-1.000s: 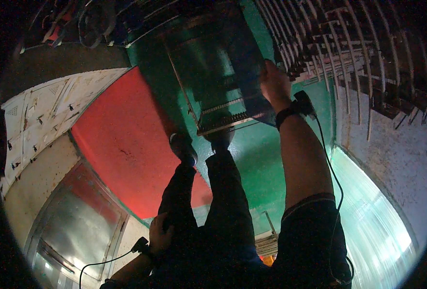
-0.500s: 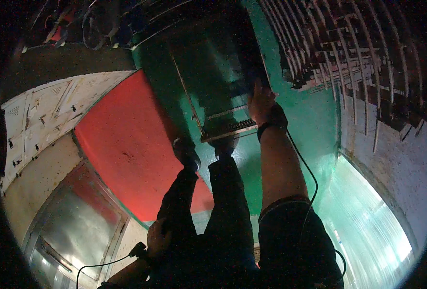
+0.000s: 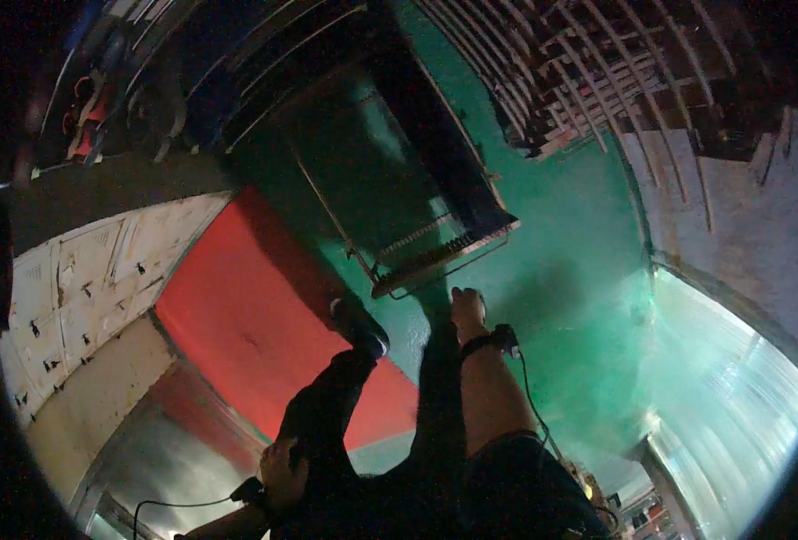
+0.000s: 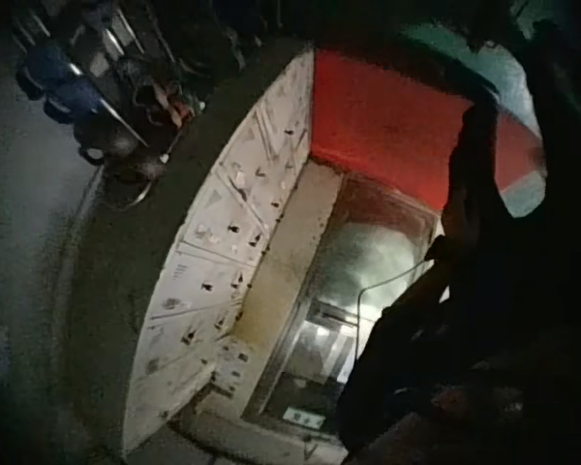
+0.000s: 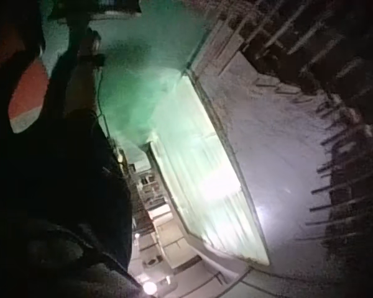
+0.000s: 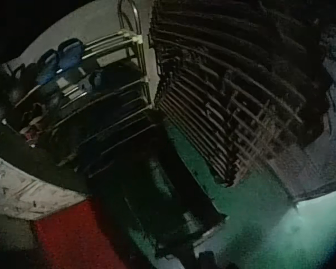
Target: The worker collects processed metal sheets from a conveyor belt and organizes them into vertical storage racks for drying or storage.
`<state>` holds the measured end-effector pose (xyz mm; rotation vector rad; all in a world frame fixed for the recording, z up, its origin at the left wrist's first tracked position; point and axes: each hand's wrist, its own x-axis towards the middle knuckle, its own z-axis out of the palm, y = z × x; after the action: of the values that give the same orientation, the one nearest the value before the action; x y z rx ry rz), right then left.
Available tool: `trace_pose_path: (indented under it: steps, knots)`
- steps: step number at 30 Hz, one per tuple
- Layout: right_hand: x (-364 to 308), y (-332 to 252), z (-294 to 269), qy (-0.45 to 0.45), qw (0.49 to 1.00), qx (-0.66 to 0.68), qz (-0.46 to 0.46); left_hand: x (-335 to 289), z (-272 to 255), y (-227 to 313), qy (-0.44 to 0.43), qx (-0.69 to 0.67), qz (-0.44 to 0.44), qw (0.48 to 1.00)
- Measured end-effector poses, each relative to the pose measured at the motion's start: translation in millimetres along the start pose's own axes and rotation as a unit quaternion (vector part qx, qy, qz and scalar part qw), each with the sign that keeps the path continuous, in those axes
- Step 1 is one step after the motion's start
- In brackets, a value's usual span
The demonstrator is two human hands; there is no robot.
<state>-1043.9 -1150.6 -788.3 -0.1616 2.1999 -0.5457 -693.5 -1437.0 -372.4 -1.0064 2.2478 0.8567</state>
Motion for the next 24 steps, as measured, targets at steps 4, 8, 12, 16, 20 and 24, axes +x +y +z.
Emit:
trace_pose_path:
  steps: [4,8,12,16,20,24]
  knots:
    - [0.2,-118.8,52.9,-0.019,0.981,0.153,0.114,-22.7,-8.2,3.1,-0.007,0.008,-0.078,0.997]
    - [4.1,-121.8,49.4,0.007,0.898,0.44,0.021,-31.9,4.3,13.6,-0.025,0.051,-0.052,0.997]
    - [-29.9,-144.4,-13.2,0.024,0.665,0.722,0.188,-32.2,5.9,30.6,-0.013,0.117,-0.055,0.991]
    - [-57.1,-34.1,-43.7,0.2,0.699,0.655,0.203,-23.8,22.2,31.3,-0.027,0.131,0.019,0.991]
    - [-120.6,78.8,-82.3,0.364,0.65,0.652,0.14,-13.2,22.4,25.0,-0.064,0.17,0.02,0.983]
    - [-195.2,166.9,-113.4,0.412,0.708,0.528,0.222,-9.6,17.2,51.4,-0.022,0.351,0.146,0.925]
